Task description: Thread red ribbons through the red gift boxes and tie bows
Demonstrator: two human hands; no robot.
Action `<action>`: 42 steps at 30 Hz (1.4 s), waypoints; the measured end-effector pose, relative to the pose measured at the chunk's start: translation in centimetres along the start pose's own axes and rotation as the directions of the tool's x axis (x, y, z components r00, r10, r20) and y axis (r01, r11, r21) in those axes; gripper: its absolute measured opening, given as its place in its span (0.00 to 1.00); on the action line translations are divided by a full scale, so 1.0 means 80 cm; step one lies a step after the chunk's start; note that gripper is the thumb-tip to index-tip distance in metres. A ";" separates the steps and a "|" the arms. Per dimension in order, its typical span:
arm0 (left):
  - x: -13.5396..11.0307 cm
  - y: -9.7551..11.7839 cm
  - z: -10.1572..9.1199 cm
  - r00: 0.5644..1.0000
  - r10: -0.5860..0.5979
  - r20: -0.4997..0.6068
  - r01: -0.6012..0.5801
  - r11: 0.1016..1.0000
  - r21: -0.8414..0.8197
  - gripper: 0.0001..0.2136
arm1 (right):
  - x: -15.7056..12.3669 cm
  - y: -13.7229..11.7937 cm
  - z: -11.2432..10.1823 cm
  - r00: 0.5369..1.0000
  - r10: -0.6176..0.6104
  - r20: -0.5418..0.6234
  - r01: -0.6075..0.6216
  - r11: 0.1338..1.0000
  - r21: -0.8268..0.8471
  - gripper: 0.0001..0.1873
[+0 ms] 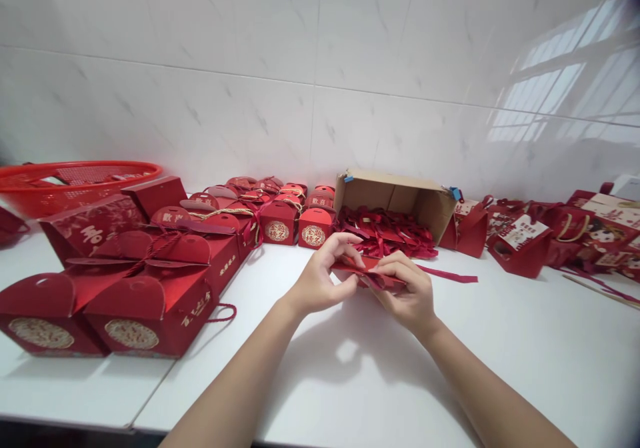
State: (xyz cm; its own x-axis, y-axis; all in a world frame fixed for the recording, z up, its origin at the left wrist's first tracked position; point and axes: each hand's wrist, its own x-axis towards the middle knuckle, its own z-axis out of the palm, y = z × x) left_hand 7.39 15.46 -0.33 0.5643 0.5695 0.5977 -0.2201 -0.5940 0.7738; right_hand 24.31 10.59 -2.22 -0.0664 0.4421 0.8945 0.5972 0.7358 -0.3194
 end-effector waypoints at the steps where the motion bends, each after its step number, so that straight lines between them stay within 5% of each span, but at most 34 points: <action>1: 0.000 0.000 0.000 1.000 -0.001 -0.004 0.001 1.000 0.002 0.22 | 0.000 0.000 0.000 1.000 0.005 -0.005 -0.005 1.000 -0.001 0.04; 18: 0.002 -0.002 0.007 0.992 0.031 -0.123 -0.019 0.995 0.099 0.15 | 0.002 0.003 0.002 0.994 0.108 -0.025 -0.107 0.993 0.041 0.05; 21: 0.003 0.000 0.004 0.987 0.051 -0.150 -0.023 0.983 0.181 0.16 | 0.009 0.015 -0.004 0.991 0.123 0.053 -0.122 0.992 -0.019 0.05; 25: 0.006 -0.003 0.000 0.970 0.080 -0.229 -0.024 0.971 0.238 0.17 | 0.010 0.046 -0.021 0.948 0.194 0.251 -0.143 0.968 -0.208 0.31; 30: 0.007 -0.019 0.001 0.949 0.182 -0.257 -0.066 0.912 0.405 0.29 | -0.012 0.078 -0.041 0.876 0.297 0.381 -0.254 0.954 -0.159 0.24; 34: 0.005 -0.043 0.000 0.936 0.273 -0.221 -0.067 0.758 0.649 0.40 | -0.022 0.103 -0.062 0.938 0.345 0.045 -0.339 0.935 -0.101 0.23; 36: 0.003 -0.055 0.000 0.958 0.219 -0.183 -0.030 0.714 0.699 0.39 | -0.025 0.122 -0.078 0.890 0.389 -0.238 -0.422 0.900 -0.107 0.25; 38: -0.001 -0.066 0.001 0.981 0.123 -0.150 0.024 0.691 0.722 0.37 | -0.031 0.144 -0.097 0.762 0.393 -0.514 -0.533 0.832 -0.155 0.28; 40: -0.005 -0.076 0.003 0.992 0.016 -0.121 0.078 0.679 0.730 0.36 | -0.040 0.168 -0.117 0.578 0.339 -0.743 -0.673 0.713 -0.198 0.31; 42: -0.010 -0.085 0.006 0.993 -0.069 -0.096 0.117 0.676 0.727 0.36 | -0.054 0.191 -0.133 0.444 0.315 -0.839 -0.779 0.599 -0.188 0.34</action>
State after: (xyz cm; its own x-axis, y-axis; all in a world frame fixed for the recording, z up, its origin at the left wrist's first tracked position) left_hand 8.80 18.80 -6.19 0.4993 0.6610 0.5602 0.4962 -0.7481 0.4405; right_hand 42.25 14.49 -7.63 0.8290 -0.0017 0.5592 0.5592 0.0001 -0.8290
